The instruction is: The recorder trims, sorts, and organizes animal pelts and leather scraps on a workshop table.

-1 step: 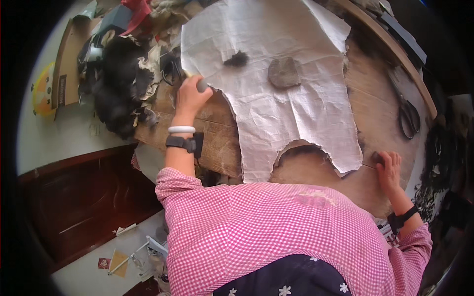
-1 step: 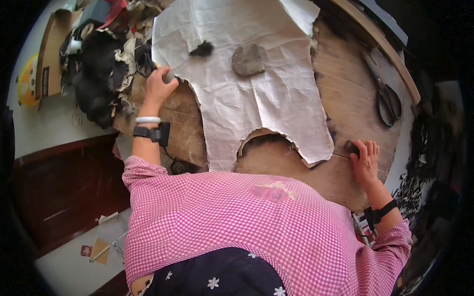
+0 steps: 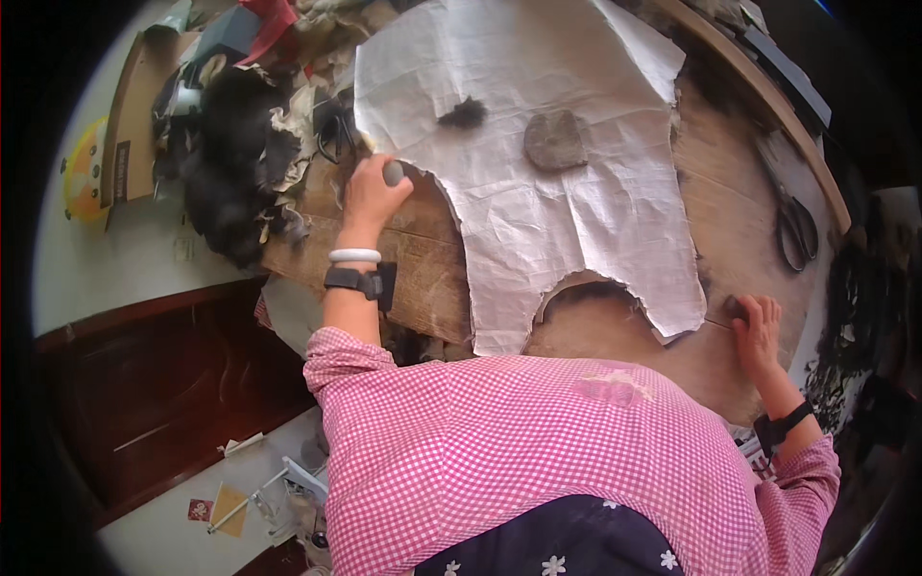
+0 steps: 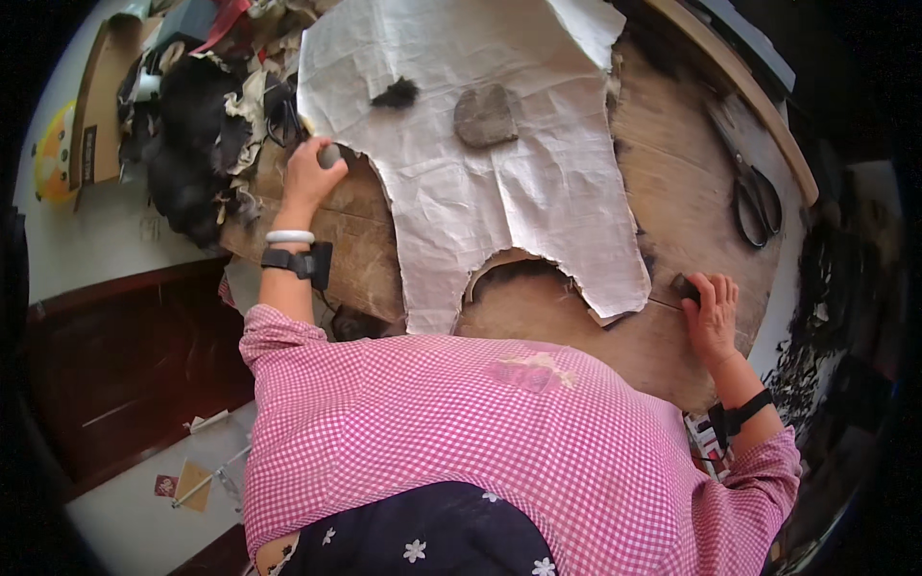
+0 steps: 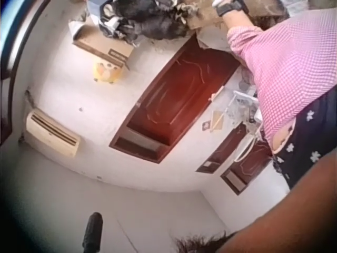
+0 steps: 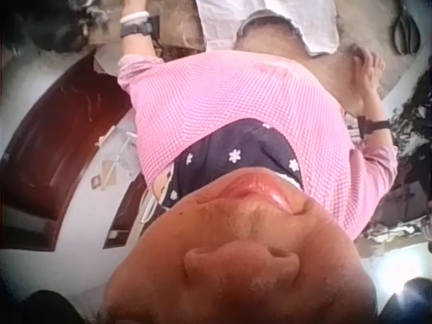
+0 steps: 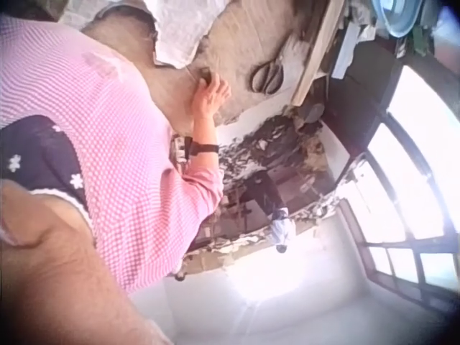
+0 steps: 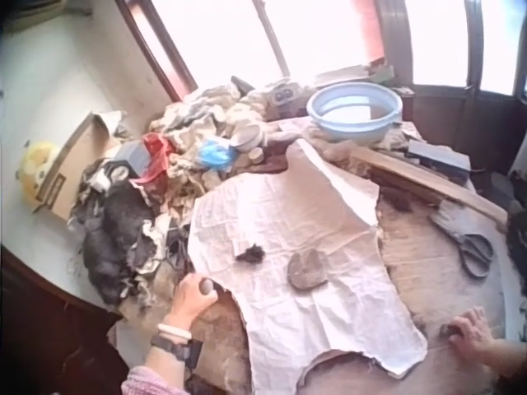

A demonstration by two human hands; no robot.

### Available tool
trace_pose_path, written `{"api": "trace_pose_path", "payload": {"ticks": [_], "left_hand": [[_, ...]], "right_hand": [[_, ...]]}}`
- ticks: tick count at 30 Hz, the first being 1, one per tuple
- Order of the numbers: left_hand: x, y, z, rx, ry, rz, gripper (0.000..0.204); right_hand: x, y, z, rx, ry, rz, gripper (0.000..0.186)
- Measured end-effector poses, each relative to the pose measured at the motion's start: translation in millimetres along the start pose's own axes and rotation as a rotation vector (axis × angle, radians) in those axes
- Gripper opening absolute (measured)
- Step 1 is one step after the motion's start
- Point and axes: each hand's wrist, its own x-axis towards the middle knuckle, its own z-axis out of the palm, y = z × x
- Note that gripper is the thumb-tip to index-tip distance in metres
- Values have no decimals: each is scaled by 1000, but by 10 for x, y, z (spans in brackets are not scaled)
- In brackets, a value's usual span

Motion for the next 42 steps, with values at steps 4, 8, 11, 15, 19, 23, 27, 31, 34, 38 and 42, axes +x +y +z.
{"api": "trace_pose_path", "payload": {"ticks": [4, 8, 11, 15, 19, 23, 27, 31, 34, 38, 42], "left_hand": [[-218, -188, 98, 83, 46, 28, 36], [88, 530, -114, 73, 146, 122, 26], [370, 842, 2, -75, 159, 247, 24], [572, 979, 345, -43, 50, 230, 25], [738, 557, 594, 36, -190, 42, 31], [861, -52, 230, -439, 362, -168, 42], [741, 270, -129, -224, 614, -186, 59], [509, 1019, -46, -458, 44, -12, 75], [375, 1536, 414, -343, -205, 301, 83], [296, 1907, 745, -80, -221, 372, 83], [517, 1861, 802, -183, -211, 359, 76]], "right_hand": [[23, 2, 10, -7, -11, -16, 49], [-42, 46, 56, -48, -11, 6, 48], [-22, 1, 24, -44, -4, -9, 48], [-18, -8, 10, -45, 2, -12, 47], [26, -56, -33, -10, -10, 5, 46], [51, -75, -58, 16, -2, -10, 46], [-7, -6, -31, -3, -19, 10, 46], [27, -46, -56, 8, -19, -17, 46], [-6, -22, -3, -10, -14, -10, 46], [-39, -19, 23, -20, -6, 10, 44], [5, -93, -57, 20, -17, 39, 42]]}}
